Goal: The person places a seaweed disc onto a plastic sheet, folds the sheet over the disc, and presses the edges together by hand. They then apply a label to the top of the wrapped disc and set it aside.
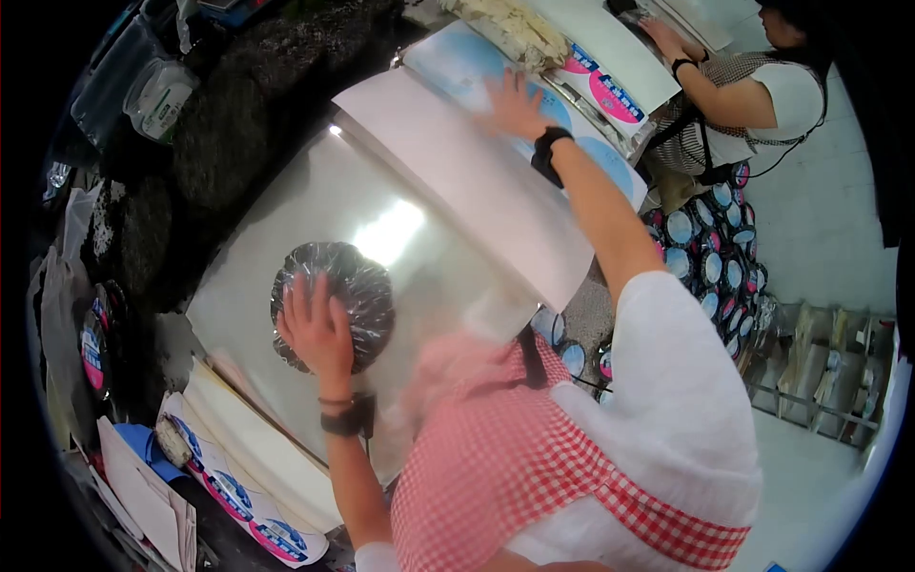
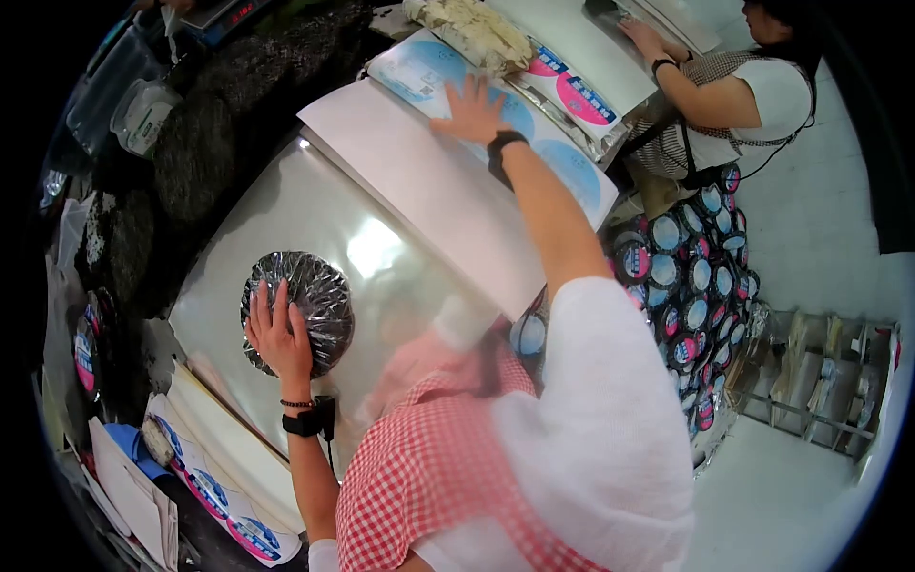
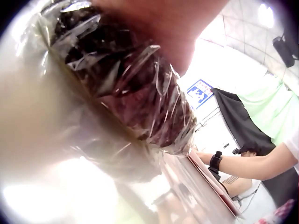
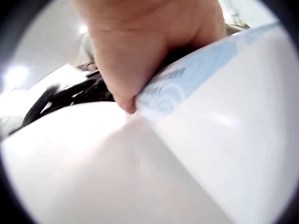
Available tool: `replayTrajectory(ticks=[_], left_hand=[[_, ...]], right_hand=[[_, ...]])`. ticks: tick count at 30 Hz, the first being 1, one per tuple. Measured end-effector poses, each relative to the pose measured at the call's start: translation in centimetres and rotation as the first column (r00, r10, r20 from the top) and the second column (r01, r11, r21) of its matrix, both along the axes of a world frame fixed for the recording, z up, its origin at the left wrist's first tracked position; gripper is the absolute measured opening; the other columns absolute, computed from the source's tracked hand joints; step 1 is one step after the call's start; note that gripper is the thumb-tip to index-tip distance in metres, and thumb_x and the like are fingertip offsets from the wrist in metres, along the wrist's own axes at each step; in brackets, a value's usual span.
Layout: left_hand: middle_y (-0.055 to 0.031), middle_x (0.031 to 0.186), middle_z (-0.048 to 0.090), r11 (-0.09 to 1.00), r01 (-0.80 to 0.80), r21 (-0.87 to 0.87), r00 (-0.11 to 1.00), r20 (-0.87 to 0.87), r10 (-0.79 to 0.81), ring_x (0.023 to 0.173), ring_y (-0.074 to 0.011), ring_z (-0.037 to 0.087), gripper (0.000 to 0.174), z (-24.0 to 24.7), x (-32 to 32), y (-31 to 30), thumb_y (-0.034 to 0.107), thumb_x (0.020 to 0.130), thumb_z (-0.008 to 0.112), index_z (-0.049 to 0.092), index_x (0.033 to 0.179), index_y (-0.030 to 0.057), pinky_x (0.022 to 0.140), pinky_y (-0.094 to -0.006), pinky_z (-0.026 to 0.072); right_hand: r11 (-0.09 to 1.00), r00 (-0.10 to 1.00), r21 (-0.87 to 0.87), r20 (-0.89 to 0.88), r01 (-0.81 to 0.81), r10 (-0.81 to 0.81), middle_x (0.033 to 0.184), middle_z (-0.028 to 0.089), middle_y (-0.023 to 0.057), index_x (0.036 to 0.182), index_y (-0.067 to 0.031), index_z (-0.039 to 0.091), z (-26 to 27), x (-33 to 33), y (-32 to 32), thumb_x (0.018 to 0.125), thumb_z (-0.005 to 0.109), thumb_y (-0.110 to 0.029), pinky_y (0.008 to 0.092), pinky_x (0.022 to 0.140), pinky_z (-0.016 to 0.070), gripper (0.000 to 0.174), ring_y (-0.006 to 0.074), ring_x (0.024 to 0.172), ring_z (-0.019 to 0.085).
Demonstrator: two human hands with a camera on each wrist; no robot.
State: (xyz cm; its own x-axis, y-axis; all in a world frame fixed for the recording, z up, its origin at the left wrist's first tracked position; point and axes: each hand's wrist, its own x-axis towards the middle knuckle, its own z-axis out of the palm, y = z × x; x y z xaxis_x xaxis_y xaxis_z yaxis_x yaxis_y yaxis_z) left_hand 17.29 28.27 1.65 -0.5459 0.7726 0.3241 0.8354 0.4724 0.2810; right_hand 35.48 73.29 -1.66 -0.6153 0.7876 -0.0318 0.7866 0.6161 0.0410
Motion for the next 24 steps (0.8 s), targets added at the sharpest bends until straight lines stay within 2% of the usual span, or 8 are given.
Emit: replayTrajectory(ticks=[4,7,10,13,17,19,22,24], left_hand=[[-0.0044,0.143,0.048,1.000,-0.003,0.007,1.000,-0.010,0.003,0.133,-0.0298,0.041,0.039,0.1,0.0,0.1,0.025,0.091,0.054,0.059,0.130,0.0231,0.109,-0.0482,0.0258],[-0.0042,0.143,0.048,1.000,-0.015,-0.011,0.999,-0.048,0.014,0.133,-0.0293,0.042,0.039,-0.2,0.0,0.1,0.025,0.091,0.054,0.060,0.130,0.0232,0.109,-0.0480,0.0268],[-0.0040,0.142,0.049,1.000,-0.020,-0.019,0.999,-0.049,0.019,0.132,-0.0289,0.043,0.039,-0.1,-0.1,0.2,0.025,0.092,0.054,0.060,0.130,0.0238,0.108,-0.0480,0.0277],[-0.0033,0.142,0.049,1.000,-0.026,-0.004,0.999,-0.042,0.025,0.131,-0.0272,0.044,0.037,-0.4,-0.1,0.1,0.027,0.093,0.054,0.060,0.129,0.0247,0.109,-0.0469,0.0278],[-0.0029,0.142,0.049,1.000,-0.015,0.016,0.999,-0.039,0.016,0.131,-0.0257,0.044,0.036,-0.9,-0.4,0.1,0.028,0.094,0.052,0.061,0.129,0.0248,0.108,-0.0457,0.0278],[-0.0026,0.142,0.049,1.000,-0.011,0.020,0.999,-0.036,0.012,0.131,-0.0248,0.044,0.035,-0.6,-0.2,0.1,0.028,0.095,0.051,0.061,0.128,0.0248,0.108,-0.0449,0.0274],[-0.0026,0.142,0.050,0.999,0.010,0.036,0.999,-0.046,-0.009,0.131,-0.0245,0.044,0.035,-0.6,-0.3,0.0,0.028,0.095,0.051,0.061,0.129,0.0245,0.108,-0.0447,0.0272],[-0.0023,0.141,0.050,1.000,-0.013,0.020,0.998,-0.062,0.014,0.131,-0.0252,0.044,0.036,-1.0,-0.3,-0.1,0.028,0.094,0.052,0.061,0.129,0.0257,0.109,-0.0451,0.0269]], right_hand=[[0.994,0.996,-0.107,-0.087,-0.021,0.012,0.152,0.020,0.0280,0.148,-0.0079,0.028,3.3,0.4,-1.0,0.082,0.055,-0.065,0.0744,0.101,0.0199,0.091,0.0509,0.141,0.013],[0.993,0.994,0.035,-0.008,-0.109,0.109,0.146,0.030,0.0311,0.134,-0.0009,0.043,6.1,3.5,-5.6,0.085,0.061,-0.047,0.0713,0.097,0.0293,0.070,0.0514,0.136,0.025],[0.964,0.994,0.248,0.082,-0.092,0.074,0.140,0.036,0.0345,0.114,0.0020,0.052,6.6,8.9,-12.5,0.081,0.065,-0.028,0.0674,0.091,0.0365,0.047,0.0513,0.131,0.034],[0.935,0.985,0.349,0.173,-0.067,0.006,0.134,0.039,0.0352,0.114,0.0015,0.050,3.9,14.4,-14.3,0.076,0.070,-0.025,0.0598,0.097,0.0365,0.051,0.0505,0.129,0.036],[0.943,0.993,0.316,0.075,-0.106,0.087,0.133,0.040,0.0350,0.110,0.0022,0.050,5.4,17.3,-15.0,0.073,0.073,-0.027,0.0542,0.097,0.0388,0.052,0.0495,0.126,0.039],[0.949,0.992,0.290,0.046,-0.124,0.116,0.134,0.041,0.0325,0.109,0.0023,0.050,6.1,16.4,-15.3,0.072,0.074,-0.029,0.0515,0.097,0.0397,0.053,0.0470,0.125,0.041],[0.948,0.924,0.082,-0.215,-0.307,0.318,0.136,0.041,0.0291,0.107,0.0012,0.051,7.7,13.4,-16.5,0.073,0.073,-0.030,0.0474,0.097,0.0408,0.051,0.0435,0.124,0.043],[0.936,0.905,0.054,-0.240,-0.349,0.351,0.136,0.044,0.0237,0.108,-0.0002,0.052,9.3,11.3,-20.8,0.076,0.071,-0.027,0.0453,0.096,0.0421,0.046,0.0395,0.121,0.047]])
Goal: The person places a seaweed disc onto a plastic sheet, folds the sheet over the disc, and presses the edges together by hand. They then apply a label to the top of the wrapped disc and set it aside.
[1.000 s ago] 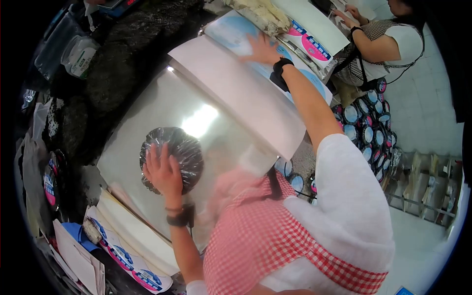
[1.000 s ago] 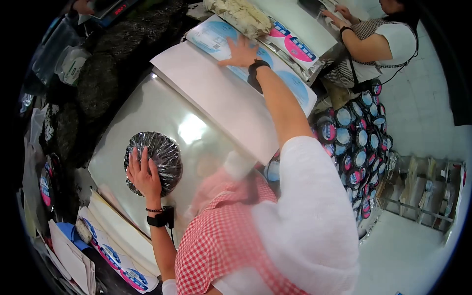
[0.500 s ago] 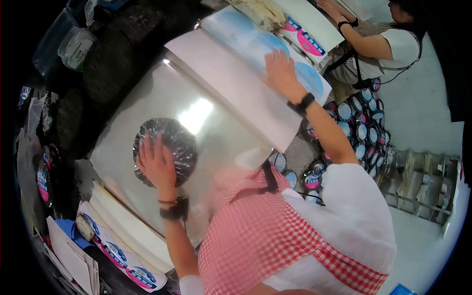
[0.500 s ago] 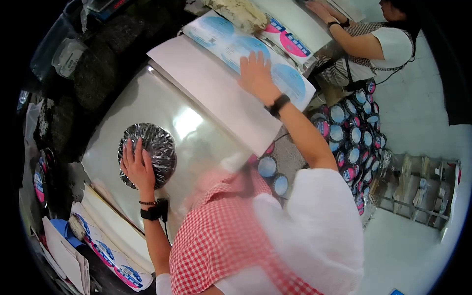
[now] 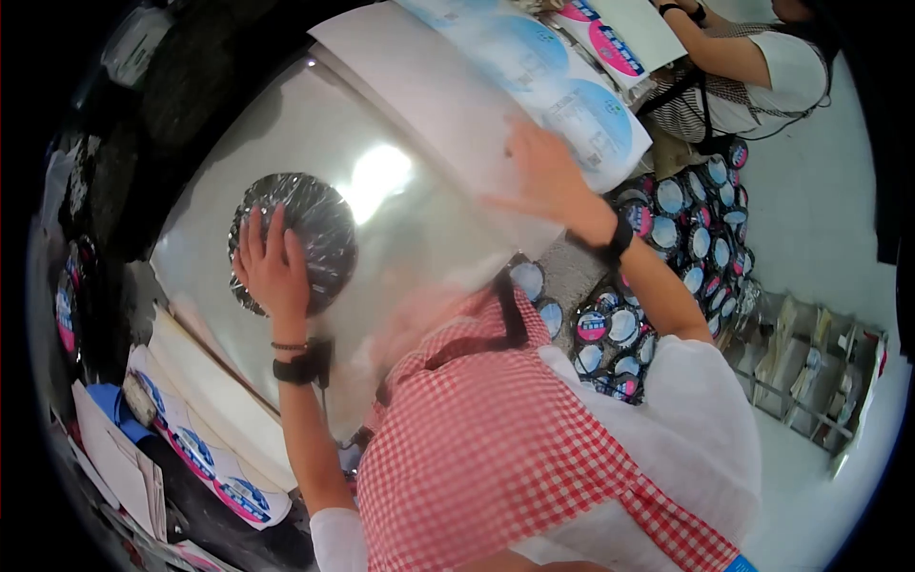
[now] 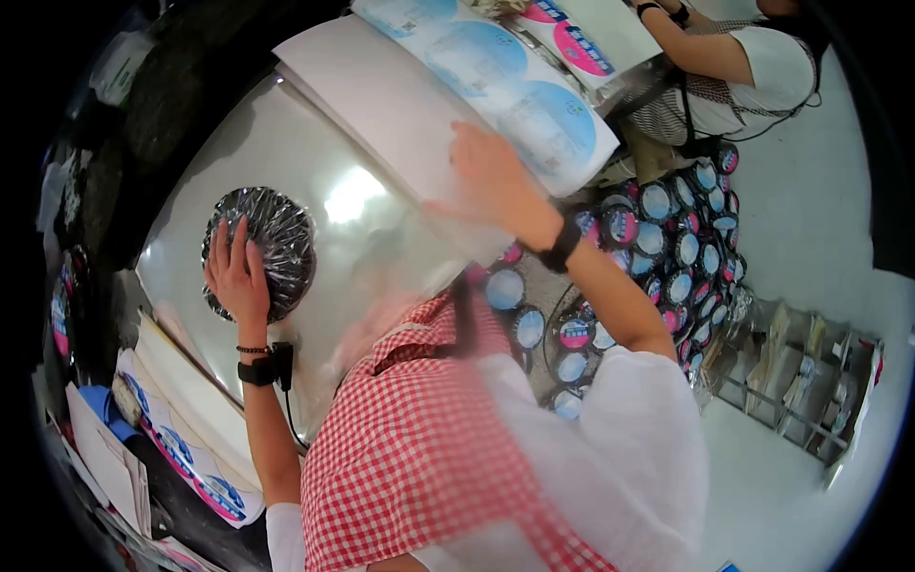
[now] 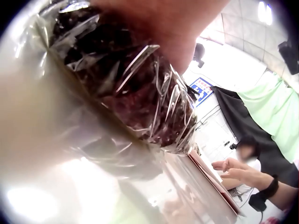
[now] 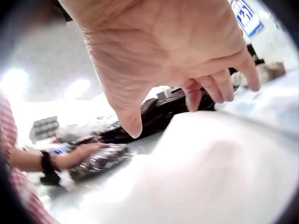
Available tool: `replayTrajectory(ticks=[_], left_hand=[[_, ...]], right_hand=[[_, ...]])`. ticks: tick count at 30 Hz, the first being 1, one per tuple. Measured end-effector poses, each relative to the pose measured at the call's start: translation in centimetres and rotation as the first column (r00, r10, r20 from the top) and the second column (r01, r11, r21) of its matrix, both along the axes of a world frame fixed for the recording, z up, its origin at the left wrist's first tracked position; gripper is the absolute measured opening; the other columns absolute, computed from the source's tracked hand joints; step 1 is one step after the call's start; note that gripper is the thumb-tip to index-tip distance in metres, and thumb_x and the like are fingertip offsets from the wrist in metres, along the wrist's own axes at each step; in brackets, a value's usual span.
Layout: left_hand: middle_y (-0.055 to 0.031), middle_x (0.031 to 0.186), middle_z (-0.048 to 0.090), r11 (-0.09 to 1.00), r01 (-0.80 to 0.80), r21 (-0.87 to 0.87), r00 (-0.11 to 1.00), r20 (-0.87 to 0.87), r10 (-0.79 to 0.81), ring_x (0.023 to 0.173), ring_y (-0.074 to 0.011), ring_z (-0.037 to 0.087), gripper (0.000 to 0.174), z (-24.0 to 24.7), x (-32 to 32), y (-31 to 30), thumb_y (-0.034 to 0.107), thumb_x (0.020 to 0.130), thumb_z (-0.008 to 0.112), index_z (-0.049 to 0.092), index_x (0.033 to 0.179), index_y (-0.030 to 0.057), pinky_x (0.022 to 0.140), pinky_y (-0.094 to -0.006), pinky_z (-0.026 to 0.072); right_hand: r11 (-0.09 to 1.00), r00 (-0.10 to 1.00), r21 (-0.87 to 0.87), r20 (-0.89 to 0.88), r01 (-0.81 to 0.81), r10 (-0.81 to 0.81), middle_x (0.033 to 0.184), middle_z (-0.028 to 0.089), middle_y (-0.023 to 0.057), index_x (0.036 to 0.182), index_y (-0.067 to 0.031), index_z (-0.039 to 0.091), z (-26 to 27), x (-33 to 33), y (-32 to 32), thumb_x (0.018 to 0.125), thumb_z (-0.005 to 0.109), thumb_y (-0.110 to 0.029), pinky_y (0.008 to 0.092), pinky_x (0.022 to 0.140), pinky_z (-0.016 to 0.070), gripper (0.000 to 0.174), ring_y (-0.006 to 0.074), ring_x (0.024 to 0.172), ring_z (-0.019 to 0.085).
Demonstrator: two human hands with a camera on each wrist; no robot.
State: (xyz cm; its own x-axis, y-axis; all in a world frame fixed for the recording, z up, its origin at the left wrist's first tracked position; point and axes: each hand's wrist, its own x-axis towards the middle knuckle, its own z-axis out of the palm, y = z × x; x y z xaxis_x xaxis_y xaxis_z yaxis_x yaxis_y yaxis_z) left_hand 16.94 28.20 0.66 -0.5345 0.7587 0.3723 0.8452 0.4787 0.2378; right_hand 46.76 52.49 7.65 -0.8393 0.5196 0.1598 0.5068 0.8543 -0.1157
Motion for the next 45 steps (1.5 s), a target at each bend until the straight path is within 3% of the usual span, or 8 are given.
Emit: replayTrajectory(ticks=[7,10,13,16,19,23,33,45], left_hand=[[-0.0026,0.141,0.051,1.000,-0.008,0.028,0.999,0.031,0.007,0.130,-0.0255,0.045,0.036,0.2,0.2,0.1,0.028,0.093,0.053,0.061,0.128,0.0277,0.110,-0.0461,0.0252],[-0.0027,0.140,0.051,0.999,-0.024,0.021,1.000,0.010,0.023,0.130,-0.0254,0.044,0.036,0.2,0.4,0.3,0.026,0.092,0.054,0.061,0.128,0.0272,0.110,-0.0454,0.0250],[-0.0031,0.140,0.051,0.999,-0.008,0.052,0.999,0.036,0.006,0.130,-0.0254,0.045,0.036,0.7,0.5,0.2,0.026,0.092,0.055,0.062,0.126,0.0265,0.111,-0.0456,0.0246],[-0.0033,0.140,0.051,0.999,-0.014,0.033,0.999,0.032,0.013,0.130,-0.0254,0.044,0.035,0.7,0.5,0.2,0.026,0.092,0.054,0.062,0.126,0.0254,0.111,-0.0456,0.0244],[-0.0033,0.139,0.051,1.000,-0.018,0.025,0.999,0.037,0.017,0.131,-0.0253,0.044,0.035,0.8,0.5,0.1,0.027,0.091,0.055,0.062,0.126,0.0248,0.111,-0.0461,0.0242],[-0.0031,0.138,0.052,0.998,-0.043,0.052,0.998,0.040,0.041,0.130,-0.0252,0.045,0.036,0.9,0.6,0.3,0.026,0.090,0.057,0.063,0.125,0.0255,0.110,-0.0469,0.0253],[-0.0032,0.140,0.051,0.998,-0.049,0.036,0.996,0.073,0.046,0.130,-0.0252,0.045,0.035,1.7,0.8,0.3,0.025,0.091,0.055,0.063,0.126,0.0245,0.110,-0.0428,0.0246],[-0.0022,0.139,0.052,0.998,-0.061,0.016,0.994,0.094,0.060,0.130,-0.0247,0.045,0.035,1.8,0.7,0.5,0.025,0.089,0.058,0.064,0.124,0.0260,0.111,-0.0437,0.0242]], right_hand=[[0.842,0.950,-0.456,0.244,0.289,-0.194,0.109,0.065,0.0137,0.104,-0.0020,0.062,0.8,3.1,2.1,0.080,0.065,-0.023,0.0431,0.085,0.0474,0.032,0.0318,0.101,0.060],[0.843,0.971,-0.493,0.017,0.215,-0.237,0.105,0.066,0.0135,0.101,-0.0039,0.064,1.0,3.5,1.6,0.079,0.067,-0.021,0.0406,0.085,0.0481,0.028,0.0311,0.101,0.060],[0.985,0.982,-0.152,-0.160,0.078,-0.102,0.118,0.059,0.0175,0.104,-0.0096,0.063,1.2,-2.0,-1.4,0.081,0.065,-0.021,0.0416,0.087,0.0475,0.027,0.0356,0.101,0.059],[0.949,0.994,0.304,0.089,-0.088,0.063,0.123,0.055,0.0187,0.107,-0.0134,0.062,0.4,-6.8,-1.1,0.083,0.062,-0.025,0.0443,0.085,0.0484,0.026,0.0358,0.102,0.059],[0.996,0.921,0.058,0.387,-0.064,0.037,0.110,0.061,0.0199,0.111,-0.0166,0.063,0.4,-7.9,1.9,0.087,0.058,-0.029,0.0445,0.077,0.0509,0.027,0.0341,0.096,0.062],[0.995,0.993,0.053,0.089,-0.087,0.082,0.074,0.062,0.0143,0.107,-0.0180,0.064,3.4,-6.5,4.6,0.091,0.055,-0.033,0.0440,0.062,0.0500,0.024,0.0329,0.071,0.063],[0.890,0.891,0.115,0.176,-0.442,0.420,0.065,0.059,0.0108,0.096,-0.0228,0.064,0.8,-12.8,6.0,0.094,0.052,-0.038,0.0417,0.058,0.0474,0.020,0.0296,0.067,0.062],[0.963,0.934,-0.028,0.241,-0.267,0.266,0.079,0.064,0.0141,0.098,-0.0112,0.060,5.0,-8.6,12.1,0.089,0.057,-0.024,0.0421,0.064,0.0496,0.016,0.0302,0.077,0.064]])
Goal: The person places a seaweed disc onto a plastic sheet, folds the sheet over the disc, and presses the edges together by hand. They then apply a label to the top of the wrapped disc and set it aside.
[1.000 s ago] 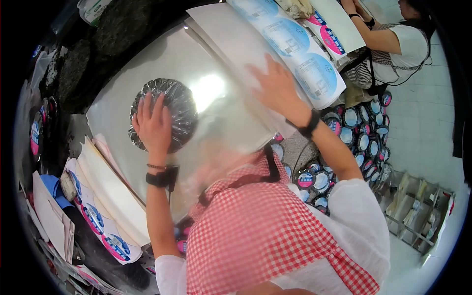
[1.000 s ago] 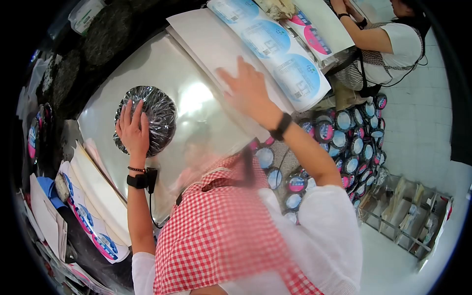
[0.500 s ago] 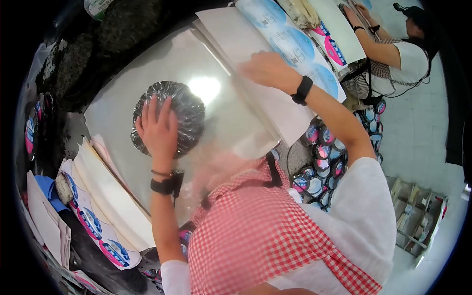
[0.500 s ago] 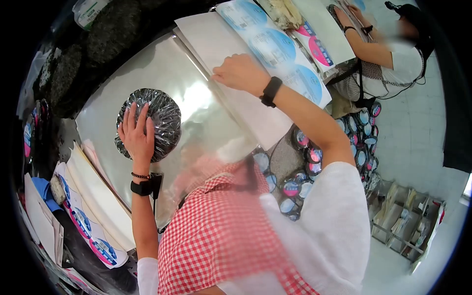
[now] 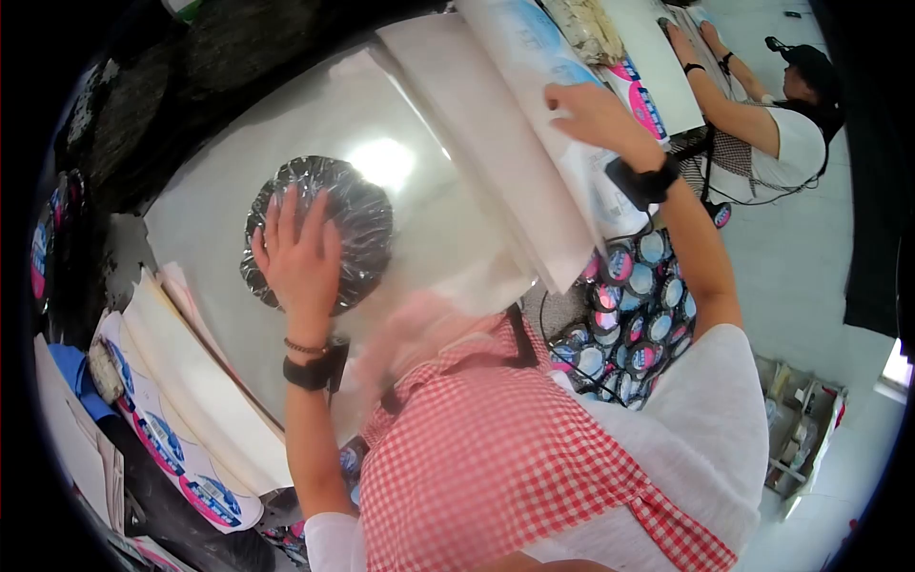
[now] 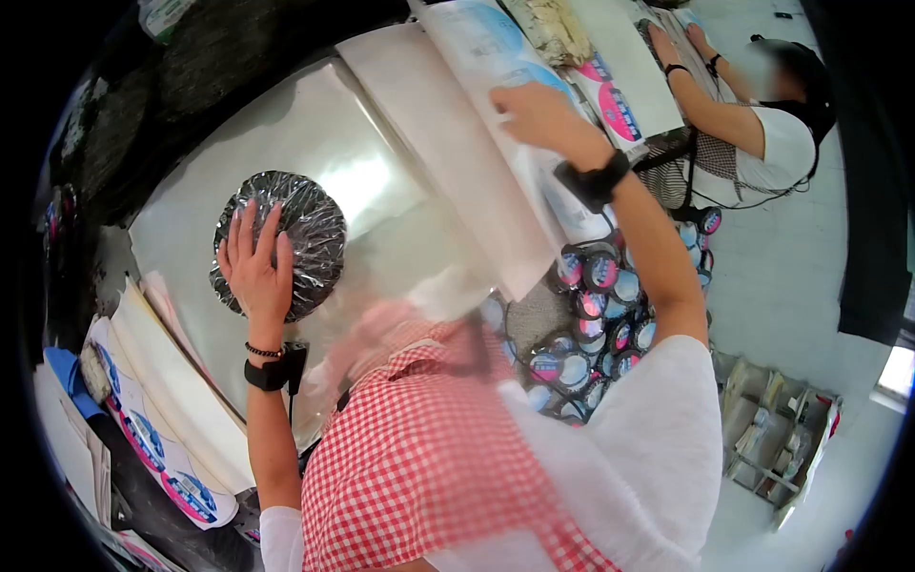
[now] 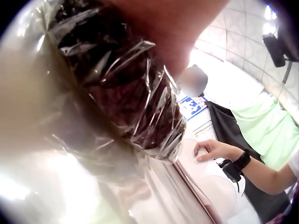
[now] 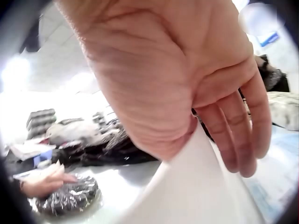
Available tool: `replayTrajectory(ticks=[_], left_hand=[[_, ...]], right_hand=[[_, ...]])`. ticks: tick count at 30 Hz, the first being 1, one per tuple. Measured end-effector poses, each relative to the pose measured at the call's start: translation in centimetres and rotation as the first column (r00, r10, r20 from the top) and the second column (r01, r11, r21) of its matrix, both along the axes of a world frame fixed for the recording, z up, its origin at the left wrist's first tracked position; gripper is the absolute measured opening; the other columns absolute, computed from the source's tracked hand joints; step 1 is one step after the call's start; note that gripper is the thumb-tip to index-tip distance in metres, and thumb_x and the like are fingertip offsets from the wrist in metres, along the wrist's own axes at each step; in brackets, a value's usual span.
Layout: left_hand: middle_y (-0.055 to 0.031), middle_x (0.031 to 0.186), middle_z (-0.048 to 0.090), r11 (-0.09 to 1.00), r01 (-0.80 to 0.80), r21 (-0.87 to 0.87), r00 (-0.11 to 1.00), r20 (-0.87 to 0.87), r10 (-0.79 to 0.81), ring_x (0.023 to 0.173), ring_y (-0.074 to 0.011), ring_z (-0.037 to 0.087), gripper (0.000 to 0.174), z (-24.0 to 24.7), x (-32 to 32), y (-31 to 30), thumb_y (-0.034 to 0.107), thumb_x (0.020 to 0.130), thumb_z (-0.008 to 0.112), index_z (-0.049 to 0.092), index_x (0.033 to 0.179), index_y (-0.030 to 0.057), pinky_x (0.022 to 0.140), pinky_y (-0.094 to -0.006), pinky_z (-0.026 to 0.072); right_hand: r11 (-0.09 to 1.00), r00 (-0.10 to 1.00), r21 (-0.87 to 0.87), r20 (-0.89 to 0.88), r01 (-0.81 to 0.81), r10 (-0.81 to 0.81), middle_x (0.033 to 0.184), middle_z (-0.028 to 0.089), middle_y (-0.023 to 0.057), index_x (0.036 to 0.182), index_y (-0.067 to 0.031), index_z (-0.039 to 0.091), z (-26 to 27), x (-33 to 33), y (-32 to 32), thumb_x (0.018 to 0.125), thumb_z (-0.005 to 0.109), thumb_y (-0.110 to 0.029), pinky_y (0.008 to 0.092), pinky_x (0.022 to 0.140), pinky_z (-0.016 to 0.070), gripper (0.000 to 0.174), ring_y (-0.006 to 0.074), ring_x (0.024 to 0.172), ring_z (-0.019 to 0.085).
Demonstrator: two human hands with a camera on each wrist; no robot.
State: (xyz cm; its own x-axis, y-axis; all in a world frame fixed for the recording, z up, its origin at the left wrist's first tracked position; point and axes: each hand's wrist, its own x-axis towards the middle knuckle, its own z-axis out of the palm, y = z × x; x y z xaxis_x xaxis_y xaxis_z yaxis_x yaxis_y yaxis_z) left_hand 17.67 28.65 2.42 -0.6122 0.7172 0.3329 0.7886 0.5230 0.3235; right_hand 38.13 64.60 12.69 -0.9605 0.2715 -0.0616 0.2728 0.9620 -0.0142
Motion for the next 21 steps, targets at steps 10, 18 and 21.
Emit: replayTrajectory(ticks=[10,18,21], left_hand=[[-0.0015,0.142,0.049,0.998,0.024,-0.051,0.994,-0.108,-0.029,0.131,-0.0235,0.044,0.036,-1.1,-0.3,-0.3,0.030,0.097,0.049,0.059,0.131,0.0268,0.110,-0.0429,0.0256],[-0.0010,0.142,0.049,0.998,0.055,-0.006,0.997,-0.060,-0.055,0.132,-0.0251,0.043,0.036,-1.6,-0.7,-0.3,0.032,0.097,0.048,0.059,0.131,0.0268,0.110,-0.0456,0.0260],[-0.0014,0.142,0.050,0.996,0.094,0.008,0.990,-0.104,-0.093,0.132,-0.0250,0.043,0.036,-2.3,-1.2,-0.5,0.032,0.098,0.047,0.059,0.131,0.0266,0.110,-0.0445,0.0262]], right_hand=[[0.155,0.926,-0.916,0.352,0.371,-0.133,0.131,0.051,0.0121,0.133,-0.0085,0.045,0.7,8.0,-8.5,0.097,0.053,-0.020,0.0434,0.090,0.0476,0.038,0.0231,0.115,0.053],[0.705,0.885,0.536,-0.278,0.465,-0.373,0.102,0.053,0.0179,0.088,-0.0061,0.056,-10.9,16.9,-9.2,0.077,0.057,-0.012,0.0439,0.072,0.0414,0.013,0.0323,0.092,0.051],[0.746,0.880,0.469,-0.210,0.472,-0.425,0.102,0.053,0.0183,0.088,-0.0062,0.057,-11.4,17.1,-9.2,0.077,0.056,-0.011,0.0432,0.071,0.0419,0.012,0.0328,0.092,0.051]])
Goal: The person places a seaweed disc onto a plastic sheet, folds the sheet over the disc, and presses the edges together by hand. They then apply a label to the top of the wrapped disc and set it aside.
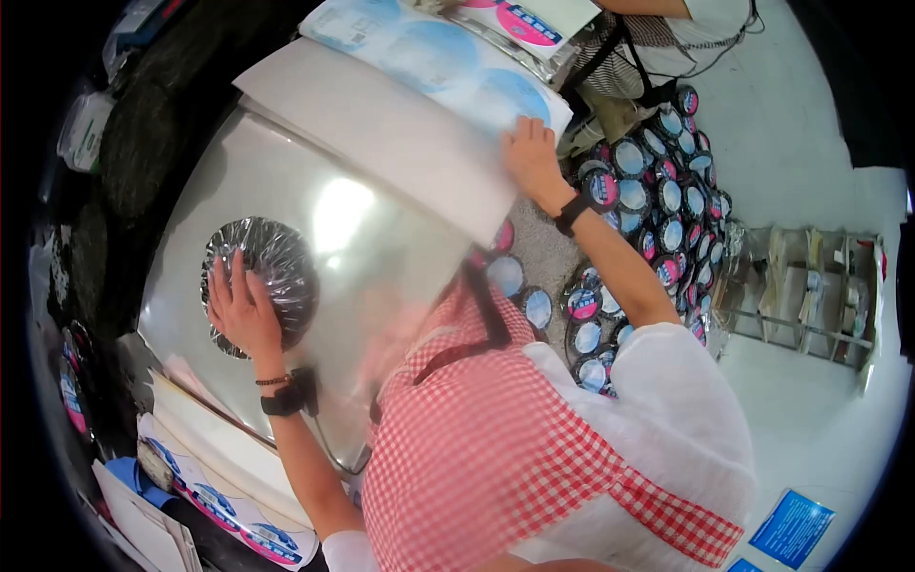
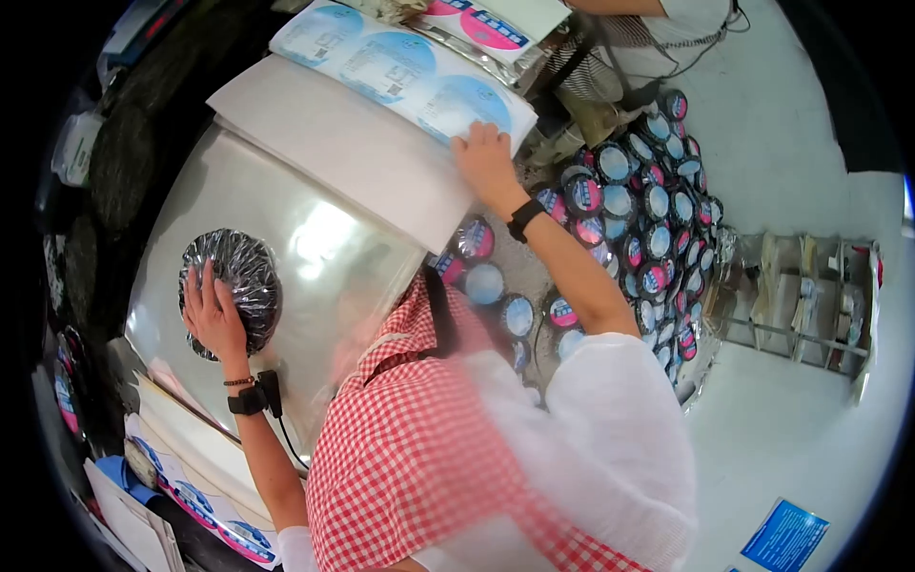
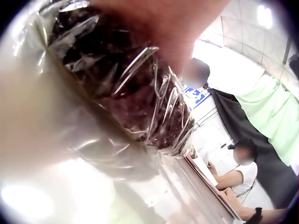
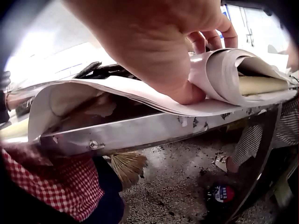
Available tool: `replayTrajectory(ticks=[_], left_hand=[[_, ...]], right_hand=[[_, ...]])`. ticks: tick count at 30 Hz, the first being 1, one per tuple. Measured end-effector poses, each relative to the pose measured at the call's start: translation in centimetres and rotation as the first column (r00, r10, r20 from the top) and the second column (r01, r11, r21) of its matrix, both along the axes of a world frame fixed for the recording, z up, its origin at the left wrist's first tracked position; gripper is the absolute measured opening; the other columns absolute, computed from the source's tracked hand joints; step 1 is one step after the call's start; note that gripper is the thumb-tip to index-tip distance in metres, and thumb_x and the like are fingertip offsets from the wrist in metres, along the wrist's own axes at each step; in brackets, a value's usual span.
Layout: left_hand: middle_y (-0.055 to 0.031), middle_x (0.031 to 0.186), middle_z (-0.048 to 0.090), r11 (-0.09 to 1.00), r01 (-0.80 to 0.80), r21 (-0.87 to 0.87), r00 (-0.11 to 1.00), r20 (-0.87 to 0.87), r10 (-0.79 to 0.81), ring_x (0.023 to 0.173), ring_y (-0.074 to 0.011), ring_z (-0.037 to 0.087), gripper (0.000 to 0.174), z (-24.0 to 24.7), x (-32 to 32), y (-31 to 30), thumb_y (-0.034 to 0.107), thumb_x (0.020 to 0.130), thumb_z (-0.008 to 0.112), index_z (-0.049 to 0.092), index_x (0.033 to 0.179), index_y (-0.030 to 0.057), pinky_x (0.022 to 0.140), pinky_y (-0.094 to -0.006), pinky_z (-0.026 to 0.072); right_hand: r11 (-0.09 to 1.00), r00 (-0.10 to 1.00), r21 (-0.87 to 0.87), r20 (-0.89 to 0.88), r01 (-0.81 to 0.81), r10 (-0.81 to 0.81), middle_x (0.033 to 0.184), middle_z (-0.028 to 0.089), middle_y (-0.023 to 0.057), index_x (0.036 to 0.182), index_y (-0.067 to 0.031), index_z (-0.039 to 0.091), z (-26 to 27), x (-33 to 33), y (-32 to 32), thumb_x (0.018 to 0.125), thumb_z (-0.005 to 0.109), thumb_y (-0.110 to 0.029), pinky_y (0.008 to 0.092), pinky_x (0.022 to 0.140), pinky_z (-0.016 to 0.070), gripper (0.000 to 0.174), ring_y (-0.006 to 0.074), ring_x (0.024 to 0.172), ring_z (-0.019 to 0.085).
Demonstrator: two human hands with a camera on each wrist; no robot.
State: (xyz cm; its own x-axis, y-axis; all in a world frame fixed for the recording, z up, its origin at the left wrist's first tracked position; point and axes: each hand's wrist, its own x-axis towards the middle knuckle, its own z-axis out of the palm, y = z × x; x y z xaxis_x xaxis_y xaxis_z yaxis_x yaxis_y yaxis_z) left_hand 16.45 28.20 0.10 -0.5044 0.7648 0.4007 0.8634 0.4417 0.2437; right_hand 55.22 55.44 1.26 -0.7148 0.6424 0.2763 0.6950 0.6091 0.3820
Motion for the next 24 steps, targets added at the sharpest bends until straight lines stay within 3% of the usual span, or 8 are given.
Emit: replayTrajectory(ticks=[8,11,14,18,20,22,23,24], left_hand=[[-0.0031,0.143,0.049,0.999,0.029,-0.036,0.999,-0.044,-0.031,0.132,-0.0248,0.043,0.039,-0.5,-0.7,-0.2,0.032,0.100,0.041,0.057,0.134,0.0231,0.109,-0.0419,0.0276],[-0.0037,0.142,0.050,0.999,0.054,-0.008,0.998,-0.030,-0.054,0.132,-0.0253,0.043,0.039,-0.4,-0.6,-0.2,0.031,0.100,0.040,0.057,0.134,0.0219,0.109,-0.0419,0.0275],[-0.0046,0.140,0.051,0.999,0.024,-0.048,0.999,-0.048,-0.027,0.130,-0.0256,0.045,0.040,0.1,-0.2,-0.1,0.031,0.101,0.039,0.055,0.135,0.0208,0.109,-0.0421,0.0273],[-0.0063,0.137,0.053,0.999,-0.001,0.048,0.999,0.032,0.000,0.128,-0.0246,0.047,0.041,0.2,0.0,0.2,0.031,0.100,0.042,0.053,0.136,0.0159,0.107,-0.0421,0.0293],[-0.0062,0.136,0.054,1.000,-0.010,0.001,1.000,-0.005,0.010,0.127,-0.0245,0.048,0.039,-0.2,-0.2,0.3,0.029,0.098,0.046,0.056,0.133,0.0145,0.105,-0.0421,0.0312],[-0.0060,0.134,0.055,1.000,0.002,-0.004,1.000,-0.006,-0.002,0.125,-0.0246,0.049,0.035,-0.1,-0.4,-0.1,0.027,0.095,0.051,0.060,0.126,0.0131,0.104,-0.0424,0.0333],[-0.0058,0.132,0.056,1.000,0.016,0.015,1.000,0.006,-0.016,0.124,-0.0248,0.050,0.032,0.2,-0.2,0.0,0.025,0.094,0.055,0.062,0.122,0.0124,0.102,-0.0427,0.0345],[-0.0056,0.129,0.058,0.998,0.015,0.062,1.000,0.003,-0.015,0.122,-0.0254,0.052,0.027,0.1,-0.3,0.2,0.022,0.090,0.059,0.065,0.114,0.0119,0.101,-0.0437,0.0356]], right_hand=[[0.991,0.964,0.121,0.266,-0.063,0.029,0.091,0.054,0.0177,0.085,-0.0026,0.060,-0.4,-0.9,1.0,0.073,0.059,-0.009,0.0418,0.057,0.0501,0.013,0.0293,0.080,0.055],[0.977,0.984,-0.144,0.064,-0.158,0.168,0.087,0.053,0.0165,0.088,-0.0030,0.060,1.4,1.2,2.5,0.073,0.062,-0.010,0.0404,0.054,0.0516,0.017,0.0291,0.076,0.056],[0.989,0.989,-0.040,0.043,-0.143,0.145,0.085,0.053,0.0163,0.090,-0.0030,0.059,1.8,1.0,1.6,0.075,0.065,-0.014,0.0394,0.058,0.0523,0.020,0.0317,0.082,0.057],[0.969,0.928,-0.157,-0.350,-0.193,0.128,0.095,0.059,0.0134,0.093,-0.0067,0.060,3.3,1.7,3.1,0.078,0.070,-0.023,0.0427,0.078,0.0492,0.025,0.0305,0.093,0.057],[0.894,0.702,-0.434,-0.671,-0.111,-0.238,0.093,0.066,0.0101,0.088,-0.0074,0.065,4.3,4.8,7.0,0.082,0.068,-0.022,0.0403,0.080,0.0474,0.016,0.0277,0.091,0.061],[0.973,0.992,0.225,-0.124,0.047,-0.019,0.098,0.063,0.0077,0.106,-0.0094,0.062,5.1,16.4,15.6,0.088,0.057,-0.009,0.0307,0.075,0.0488,0.019,0.0190,0.081,0.061],[0.975,0.938,0.123,-0.318,0.184,-0.137,0.102,0.062,0.0100,0.110,-0.0056,0.059,7.3,20.4,16.9,0.091,0.054,-0.010,0.0333,0.078,0.0501,0.021,0.0214,0.086,0.061],[0.936,0.490,-0.339,-0.802,0.095,-0.340,0.106,0.061,0.0123,0.115,-0.0019,0.056,10.2,21.4,15.4,0.094,0.050,-0.012,0.0358,0.081,0.0514,0.023,0.0238,0.092,0.061]])
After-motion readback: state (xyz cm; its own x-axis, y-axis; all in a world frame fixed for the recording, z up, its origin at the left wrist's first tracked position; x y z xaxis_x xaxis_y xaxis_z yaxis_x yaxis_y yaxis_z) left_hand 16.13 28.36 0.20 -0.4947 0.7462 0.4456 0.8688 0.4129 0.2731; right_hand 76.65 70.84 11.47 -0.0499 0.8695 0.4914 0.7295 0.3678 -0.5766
